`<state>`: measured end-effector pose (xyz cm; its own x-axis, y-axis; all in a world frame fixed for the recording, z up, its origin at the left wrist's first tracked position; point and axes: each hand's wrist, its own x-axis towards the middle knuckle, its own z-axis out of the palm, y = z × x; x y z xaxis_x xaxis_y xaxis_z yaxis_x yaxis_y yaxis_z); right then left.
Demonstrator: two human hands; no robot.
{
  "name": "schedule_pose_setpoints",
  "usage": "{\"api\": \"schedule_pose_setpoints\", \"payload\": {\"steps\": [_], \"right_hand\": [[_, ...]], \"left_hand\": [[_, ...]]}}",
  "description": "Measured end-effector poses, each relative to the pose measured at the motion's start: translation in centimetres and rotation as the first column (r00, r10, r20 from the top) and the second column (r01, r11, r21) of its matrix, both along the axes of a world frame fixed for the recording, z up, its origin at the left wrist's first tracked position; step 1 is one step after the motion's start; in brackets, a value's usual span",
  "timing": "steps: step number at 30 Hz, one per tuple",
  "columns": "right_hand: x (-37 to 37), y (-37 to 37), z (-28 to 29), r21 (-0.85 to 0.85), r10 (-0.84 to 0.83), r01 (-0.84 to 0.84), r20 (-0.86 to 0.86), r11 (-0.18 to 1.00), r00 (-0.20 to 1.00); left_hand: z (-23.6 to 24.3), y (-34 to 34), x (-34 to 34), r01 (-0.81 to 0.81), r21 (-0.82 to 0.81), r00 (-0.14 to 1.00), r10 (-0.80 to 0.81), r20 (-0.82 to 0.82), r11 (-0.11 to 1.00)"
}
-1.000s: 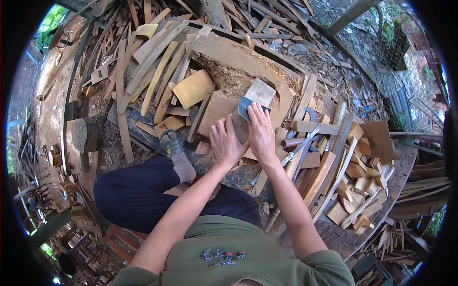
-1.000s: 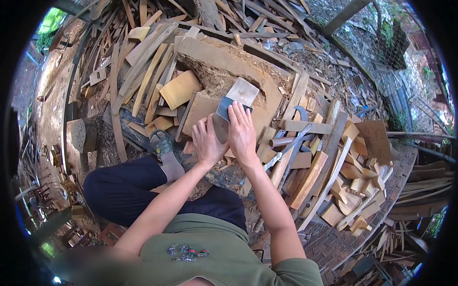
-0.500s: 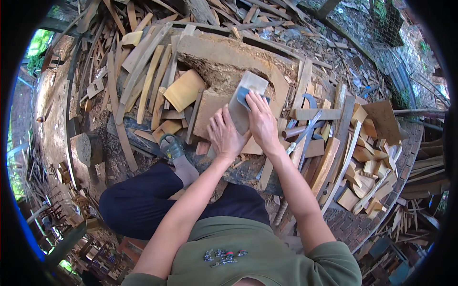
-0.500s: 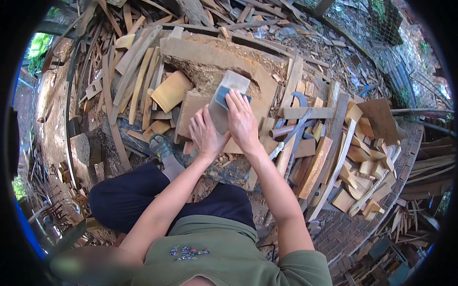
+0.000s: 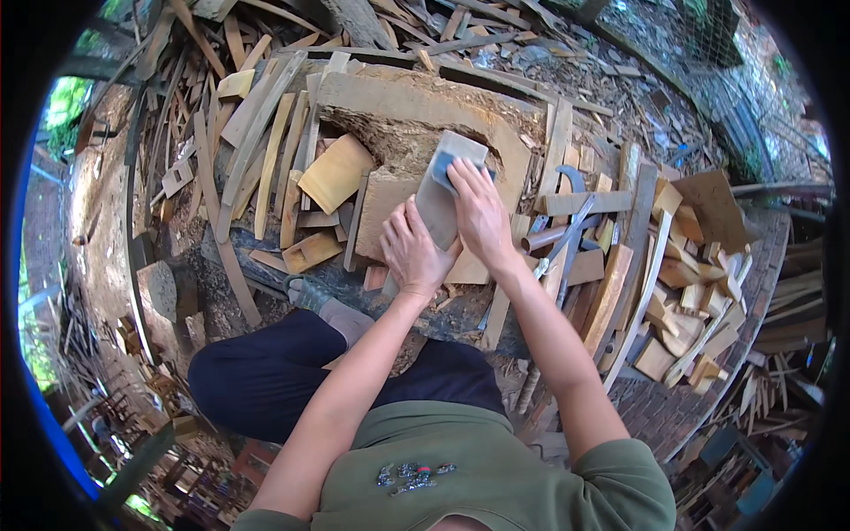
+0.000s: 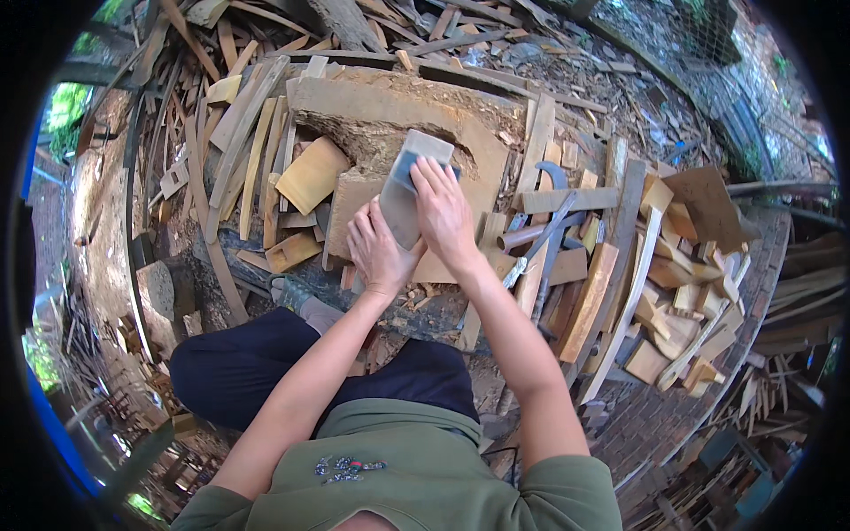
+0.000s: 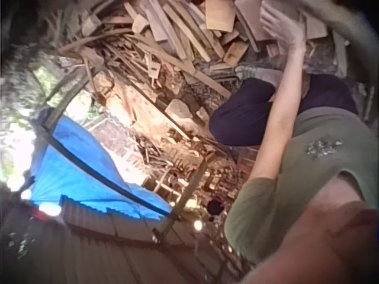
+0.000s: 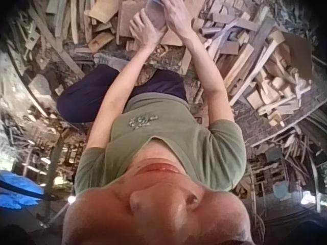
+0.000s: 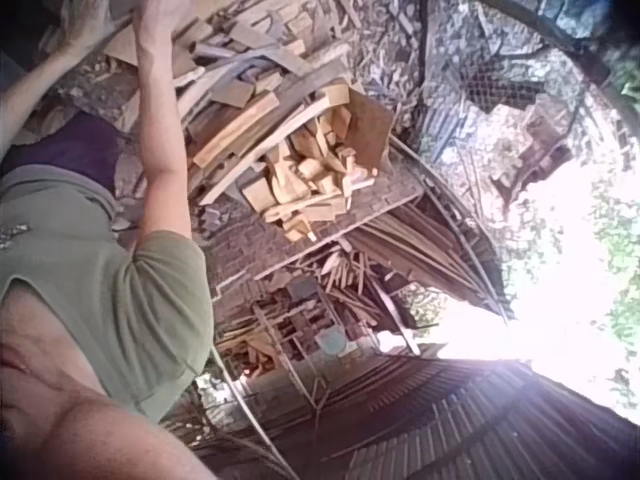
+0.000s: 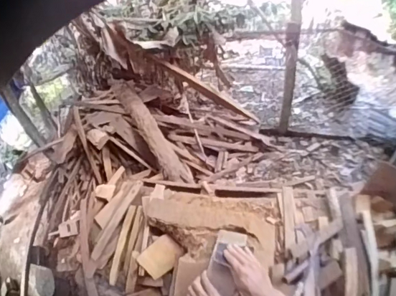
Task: Shaping and scraping a piece of wood with a metal scraper and sandpaper.
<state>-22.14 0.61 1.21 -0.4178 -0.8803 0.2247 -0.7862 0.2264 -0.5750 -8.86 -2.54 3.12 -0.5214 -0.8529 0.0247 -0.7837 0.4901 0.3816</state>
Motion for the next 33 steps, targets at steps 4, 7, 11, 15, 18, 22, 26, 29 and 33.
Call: {"api": "schedule_pose_setpoints", "payload": {"steps": [4, 7, 11, 15, 18, 22, 26, 29, 33], "right_hand": [[-1.9, -3.6, -0.6, 0.000, 0.037, -0.037, -0.173, 0.999, 0.984], [-0.3, -1.9, -1.3, -0.027, 0.004, -0.005, -0.039, 1.000, 0.999], [1.4, 1.3, 0.2, -0.010, -0.042, 0.043, 0.079, 0.999, 0.996], [-1.3, -1.9, -0.2, -0.047, -0.033, 0.032, -0.027, 0.998, 0.999], [-1.2, -3.3, -0.8, -0.050, -0.030, 0.025, -0.105, 0.998, 0.994], [2.5, -1.1, -0.2, -0.011, -0.027, 0.028, 0.054, 1.000, 0.998], [2.3, -0.9, 0.6, -0.048, 0.004, -0.003, 0.015, 0.999, 1.000], [-1.0, -3.8, -1.2, -0.061, -0.018, 0.011, -0.117, 0.998, 0.993], [0.9, -3.2, -1.7, -0.066, -0.032, 0.024, -0.122, 0.998, 0.992]], "left_hand": [[-1.1, 0.3, -0.5, 0.010, -0.023, 1.000, -0.011, -0.017, 1.000], [-1.2, 0.1, 0.1, -0.004, -0.035, 1.000, 0.003, -0.008, 0.999], [-1.2, 0.2, 0.3, -0.014, -0.020, 1.000, 0.014, -0.007, 1.000], [-0.8, 0.2, -0.4, -0.010, -0.022, 0.999, 0.009, -0.049, 1.000], [-0.8, -0.1, -0.6, -0.003, -0.014, 0.996, 0.002, -0.084, 1.000], [-1.8, -0.5, 0.7, -0.022, -0.031, 1.000, 0.021, -0.021, 0.999], [-0.7, -0.3, 0.6, -0.015, -0.049, 0.999, 0.012, -0.053, 0.999], [-0.8, 0.1, -0.5, 0.000, 0.000, 0.997, 0.000, -0.083, 1.000], [-1.3, -0.3, 0.3, -0.006, 0.034, 0.998, 0.009, -0.066, 0.999]]}}
